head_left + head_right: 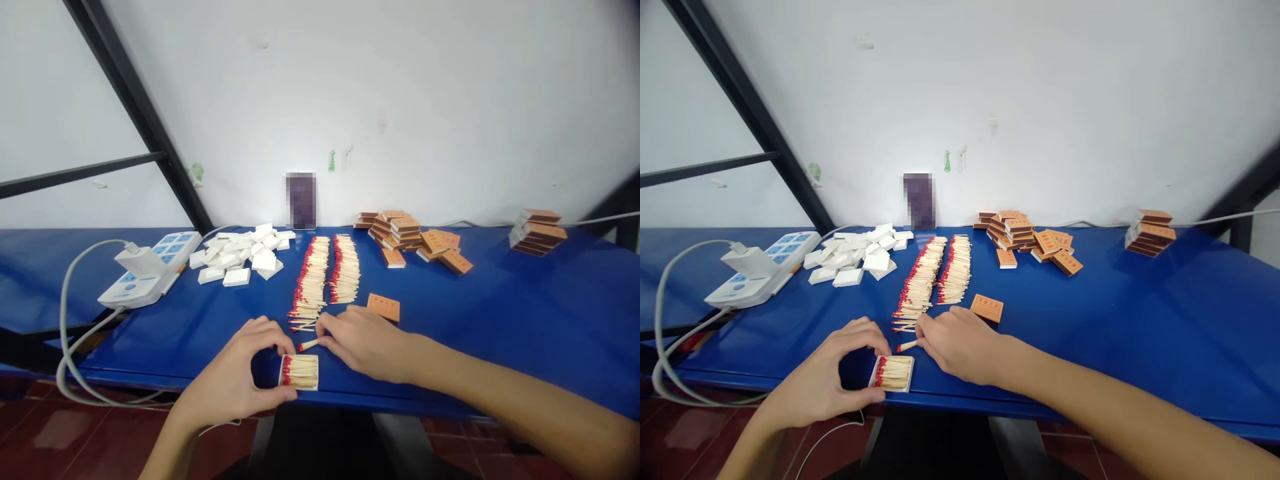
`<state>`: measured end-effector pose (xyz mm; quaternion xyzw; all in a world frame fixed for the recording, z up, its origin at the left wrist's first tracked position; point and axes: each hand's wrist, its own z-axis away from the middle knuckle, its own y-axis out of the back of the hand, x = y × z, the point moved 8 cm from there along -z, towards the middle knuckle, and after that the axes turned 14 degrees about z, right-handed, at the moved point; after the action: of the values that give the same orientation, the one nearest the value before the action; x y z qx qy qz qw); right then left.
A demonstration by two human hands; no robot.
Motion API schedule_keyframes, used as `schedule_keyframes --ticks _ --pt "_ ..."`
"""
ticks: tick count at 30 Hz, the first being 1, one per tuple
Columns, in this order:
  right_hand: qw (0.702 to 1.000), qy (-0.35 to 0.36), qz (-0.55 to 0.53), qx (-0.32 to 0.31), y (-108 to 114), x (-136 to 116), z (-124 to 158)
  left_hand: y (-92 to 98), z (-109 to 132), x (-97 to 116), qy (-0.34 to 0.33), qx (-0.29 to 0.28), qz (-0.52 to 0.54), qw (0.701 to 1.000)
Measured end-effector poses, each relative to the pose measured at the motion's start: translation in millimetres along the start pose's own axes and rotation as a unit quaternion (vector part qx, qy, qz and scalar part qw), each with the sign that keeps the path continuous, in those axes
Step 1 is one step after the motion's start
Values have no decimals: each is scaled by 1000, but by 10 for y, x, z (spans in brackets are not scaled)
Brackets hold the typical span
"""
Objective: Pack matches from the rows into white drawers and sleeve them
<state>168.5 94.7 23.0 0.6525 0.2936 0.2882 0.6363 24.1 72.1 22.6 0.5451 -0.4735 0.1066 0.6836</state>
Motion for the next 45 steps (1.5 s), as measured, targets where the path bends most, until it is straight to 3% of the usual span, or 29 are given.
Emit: schedule_keyframes --ticks 8,14,25,30,37,45 --pt "988 52 140 31 25 -70 24 -53 20 -58 13 -5 -21 1000" --pt "991 23 129 8 -15 52 12 -50 12 -60 28 -11 -22 999" --pt "990 16 133 44 -75 56 32 -47 -14 -47 12 -6 -7 1000" --pt "993 13 104 58 -55 35 16 -45 -25 -41 12 1 -2 1000" --pt "998 33 -14 51 41 -141 17 -28 -21 -16 4 19 1 1000" --pt "990 25 -127 47 43 -176 39 -18 -34 22 -7 19 -6 1000"
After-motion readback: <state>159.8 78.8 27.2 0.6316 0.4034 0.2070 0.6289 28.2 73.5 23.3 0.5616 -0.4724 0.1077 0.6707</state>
